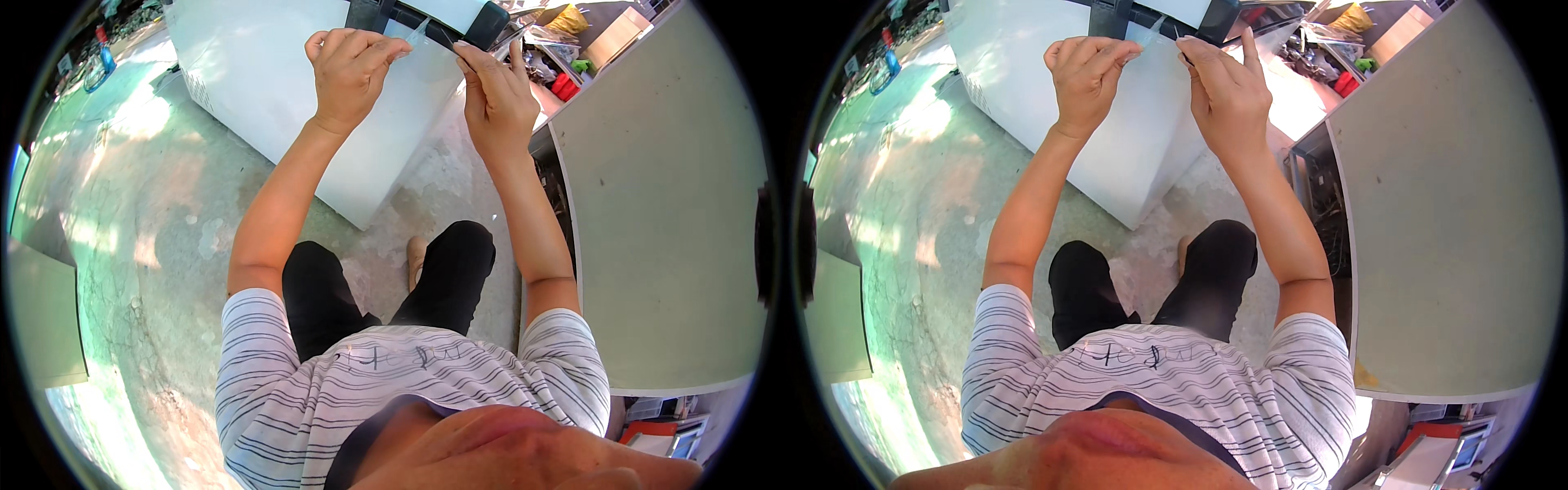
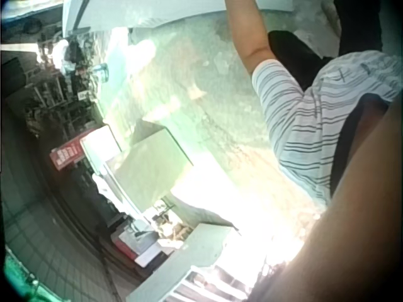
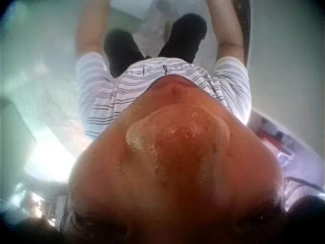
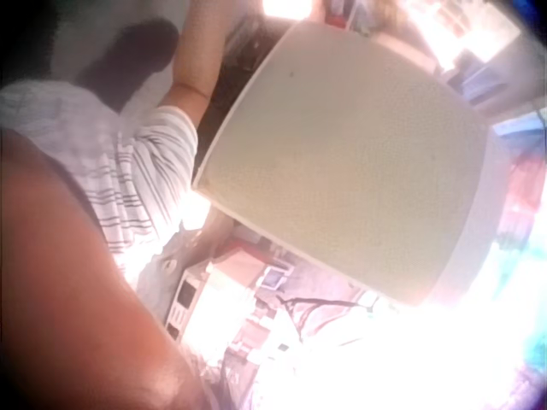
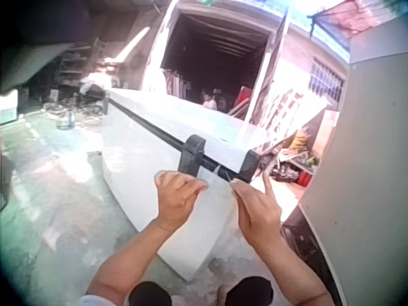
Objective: The person scrapes adhesive residue from the edge of a freezer chest with a small black blade, then applies a piece of clear adhesive tape to the corner.
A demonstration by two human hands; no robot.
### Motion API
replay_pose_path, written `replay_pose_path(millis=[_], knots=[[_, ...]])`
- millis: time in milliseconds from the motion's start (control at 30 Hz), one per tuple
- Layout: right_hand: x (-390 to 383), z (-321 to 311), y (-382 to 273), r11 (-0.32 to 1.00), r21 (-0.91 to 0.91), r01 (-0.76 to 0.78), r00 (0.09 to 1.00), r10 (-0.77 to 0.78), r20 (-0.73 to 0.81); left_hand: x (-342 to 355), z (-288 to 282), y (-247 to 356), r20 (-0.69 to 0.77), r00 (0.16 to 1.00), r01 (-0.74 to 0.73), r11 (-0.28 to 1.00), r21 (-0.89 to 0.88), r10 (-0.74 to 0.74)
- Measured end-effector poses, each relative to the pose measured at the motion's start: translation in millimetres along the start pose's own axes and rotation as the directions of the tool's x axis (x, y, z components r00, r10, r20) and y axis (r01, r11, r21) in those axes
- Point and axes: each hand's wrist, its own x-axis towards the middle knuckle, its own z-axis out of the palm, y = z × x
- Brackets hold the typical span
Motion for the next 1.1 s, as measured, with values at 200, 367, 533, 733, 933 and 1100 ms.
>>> replay_pose_path(millis=[200, 367, 533, 733, 933, 1100], knots=[[-4.8, 19.5, 15.4, 1.0, 0.011, 0.009, 1.0, -0.009, -0.027, -4.8, -7.9, -3.5, 0.009, 1.0, -0.012, 0.999, 0.033, 0.012], [-3.2, 33.2, 17.0, 0.999, 0.038, 0.012, 0.997, -0.009, -0.073, -9.6, -16.3, -6.0, 0.019, 1.0, -0.005, 0.999, 0.035, 0.005], [0.0, 33.4, 7.7, 0.996, -0.089, 0.018, 0.997, -0.024, -0.07, -16.3, -35.3, -10.1, 0.029, 0.999, 0.032, 0.997, 0.067, -0.034], [3.3, 41.8, 8.9, 0.986, -0.162, 0.047, 0.99, -0.067, -0.12, -23.1, -59.0, -12.4, 0.008, 0.999, 0.052, 0.992, 0.111, -0.053], [-0.5, 38.2, 3.4, 0.989, -0.144, 0.038, 0.993, -0.053, -0.104, -40.3, -104.8, 3.7, 0.058, 0.993, 0.088, 0.979, 0.184, -0.1], [-15.0, 11.2, -9.0, 0.997, -0.081, -0.01, 1.0, 0.007, -0.028, -102.8, -159.4, -29.3, 0.151, 0.793, 0.583, 0.807, 0.097, -0.591]])
